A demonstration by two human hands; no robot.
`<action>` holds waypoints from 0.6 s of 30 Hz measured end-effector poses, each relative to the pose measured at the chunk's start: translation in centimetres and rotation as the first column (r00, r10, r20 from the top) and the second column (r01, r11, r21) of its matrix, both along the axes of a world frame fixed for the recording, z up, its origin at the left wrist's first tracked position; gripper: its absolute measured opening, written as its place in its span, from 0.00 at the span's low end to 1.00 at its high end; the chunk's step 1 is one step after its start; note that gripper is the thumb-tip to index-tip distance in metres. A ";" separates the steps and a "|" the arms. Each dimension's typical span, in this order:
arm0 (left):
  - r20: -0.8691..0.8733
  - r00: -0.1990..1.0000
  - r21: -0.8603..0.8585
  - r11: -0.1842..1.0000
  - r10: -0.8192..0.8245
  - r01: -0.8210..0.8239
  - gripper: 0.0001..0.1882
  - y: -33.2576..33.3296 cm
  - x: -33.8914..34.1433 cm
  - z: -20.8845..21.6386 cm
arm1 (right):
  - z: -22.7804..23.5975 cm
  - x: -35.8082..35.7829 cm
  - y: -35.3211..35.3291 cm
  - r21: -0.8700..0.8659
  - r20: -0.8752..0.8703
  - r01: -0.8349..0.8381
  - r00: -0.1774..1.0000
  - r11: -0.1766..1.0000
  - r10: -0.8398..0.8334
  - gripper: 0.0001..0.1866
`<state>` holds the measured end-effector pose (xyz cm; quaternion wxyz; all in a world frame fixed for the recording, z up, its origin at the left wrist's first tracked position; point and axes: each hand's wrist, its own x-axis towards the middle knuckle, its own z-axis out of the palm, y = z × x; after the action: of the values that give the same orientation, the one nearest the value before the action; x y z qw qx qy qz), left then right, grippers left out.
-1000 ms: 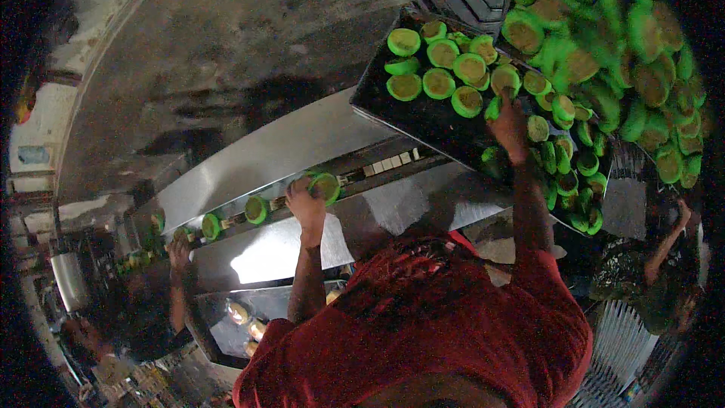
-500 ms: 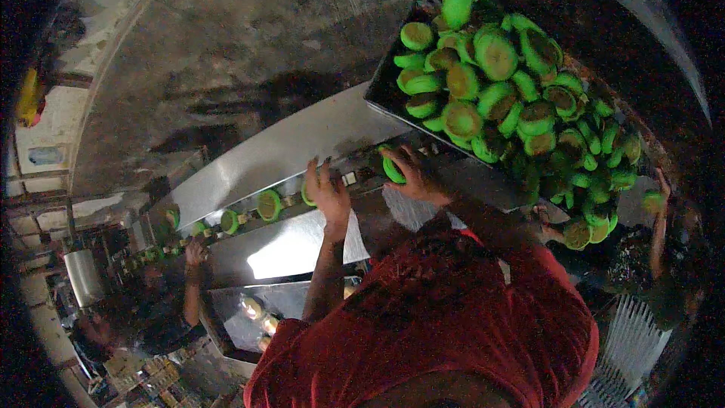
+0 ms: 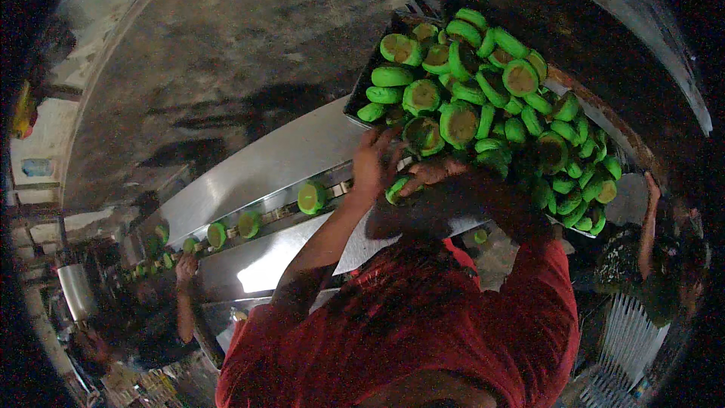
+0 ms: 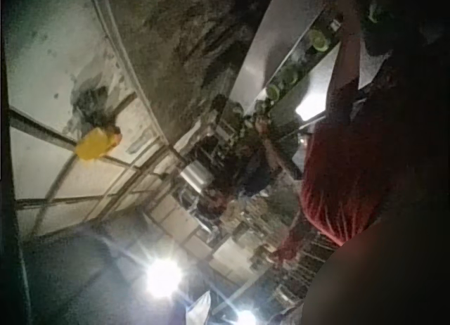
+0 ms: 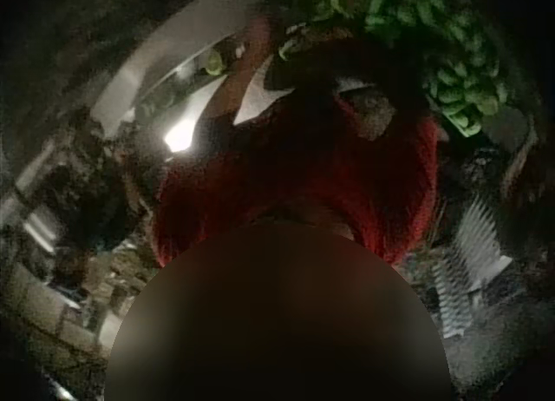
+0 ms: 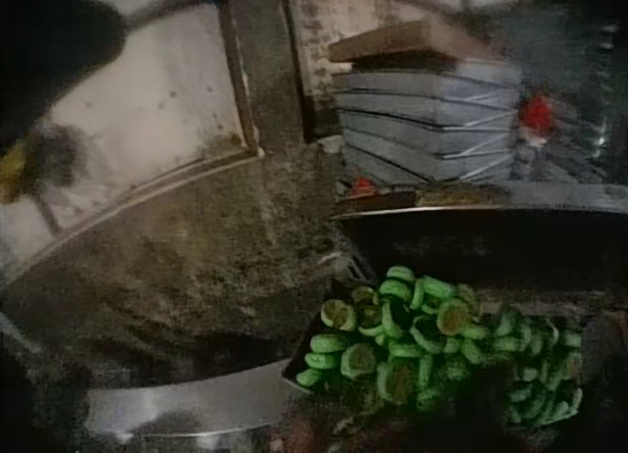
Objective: The person repeatedly picks green fruit halves from a metal tray and places them onto a moving conveyor belt. The person handles the fruit by hand, arranging each piece individually as the belt advances.
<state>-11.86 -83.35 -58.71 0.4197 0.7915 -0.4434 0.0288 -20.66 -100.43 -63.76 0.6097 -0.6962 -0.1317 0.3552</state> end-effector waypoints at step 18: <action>-0.121 0.899 -0.035 0.903 0.422 -0.429 0.18 13.8 0.5 -6.7 | -0.5 -0.3 4.5 -0.386 0.918 0.567 0.317 0.727 0.240 0.36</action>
<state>-11.32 -69.57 -65.43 0.4508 0.8565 -0.2350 0.0895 -20.94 -95.97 -64.23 0.1651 -0.9421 -0.2430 -0.1615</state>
